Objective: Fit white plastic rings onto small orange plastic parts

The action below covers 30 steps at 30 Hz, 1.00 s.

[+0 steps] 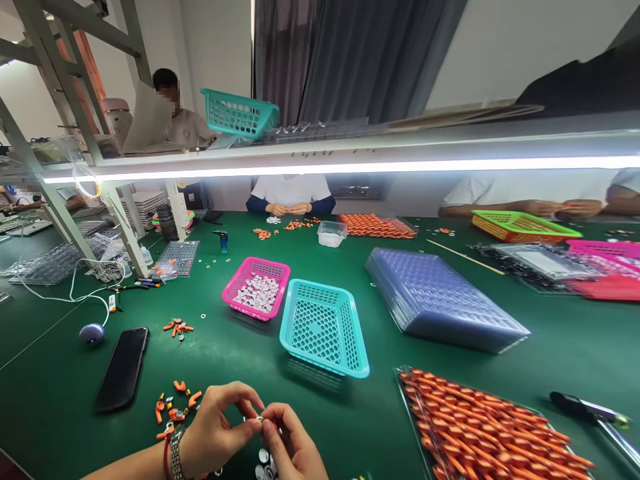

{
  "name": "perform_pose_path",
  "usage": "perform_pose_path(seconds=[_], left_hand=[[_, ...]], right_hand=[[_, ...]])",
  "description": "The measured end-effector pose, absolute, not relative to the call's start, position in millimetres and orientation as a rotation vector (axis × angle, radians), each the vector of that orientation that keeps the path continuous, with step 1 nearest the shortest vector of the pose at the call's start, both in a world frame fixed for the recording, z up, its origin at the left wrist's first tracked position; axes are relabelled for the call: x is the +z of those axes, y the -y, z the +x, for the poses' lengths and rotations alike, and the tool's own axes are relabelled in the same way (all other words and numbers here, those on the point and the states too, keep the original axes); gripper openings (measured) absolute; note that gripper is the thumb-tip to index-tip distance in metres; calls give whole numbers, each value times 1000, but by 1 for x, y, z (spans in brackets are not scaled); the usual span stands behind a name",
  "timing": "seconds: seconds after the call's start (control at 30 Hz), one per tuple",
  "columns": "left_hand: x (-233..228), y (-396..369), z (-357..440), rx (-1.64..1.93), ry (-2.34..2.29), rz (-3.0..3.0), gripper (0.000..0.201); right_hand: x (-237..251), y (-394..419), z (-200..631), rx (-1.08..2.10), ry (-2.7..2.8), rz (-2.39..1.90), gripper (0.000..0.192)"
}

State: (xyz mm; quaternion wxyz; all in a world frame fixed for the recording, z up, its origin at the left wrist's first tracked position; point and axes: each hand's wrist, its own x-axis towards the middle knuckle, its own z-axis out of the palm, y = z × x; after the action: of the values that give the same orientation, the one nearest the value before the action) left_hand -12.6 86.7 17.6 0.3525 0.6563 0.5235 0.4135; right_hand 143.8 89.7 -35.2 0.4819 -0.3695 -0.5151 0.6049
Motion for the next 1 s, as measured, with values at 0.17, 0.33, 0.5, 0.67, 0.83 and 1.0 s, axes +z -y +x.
perform_pose_path(seconds=[0.17, 0.33, 0.5, 0.67, 0.83, 1.0], left_hand=[[9, -92, -12, 1149, -1282, 1610, 18], [5, -97, -12, 1149, -1264, 1598, 19], [7, -92, -9, 1127, -1280, 1619, 22], [6, -86, -6, 1111, -1327, 1681, 19], [10, -90, -5, 1102, -1328, 1663, 20], [16, -90, -6, 1044, -1316, 1668, 17]], right_hand=[[-31, -91, 146, 1373, 1310, -978, 27], [-31, -92, 146, 1335, 1375, -1007, 27], [-33, -89, 140, 1172, 1365, -1075, 31], [-33, -88, 141, 1140, 1461, -1061, 31], [-34, -93, 148, 1288, 1429, -1038, 28], [-33, -94, 152, 1348, 1335, -1036, 28]])
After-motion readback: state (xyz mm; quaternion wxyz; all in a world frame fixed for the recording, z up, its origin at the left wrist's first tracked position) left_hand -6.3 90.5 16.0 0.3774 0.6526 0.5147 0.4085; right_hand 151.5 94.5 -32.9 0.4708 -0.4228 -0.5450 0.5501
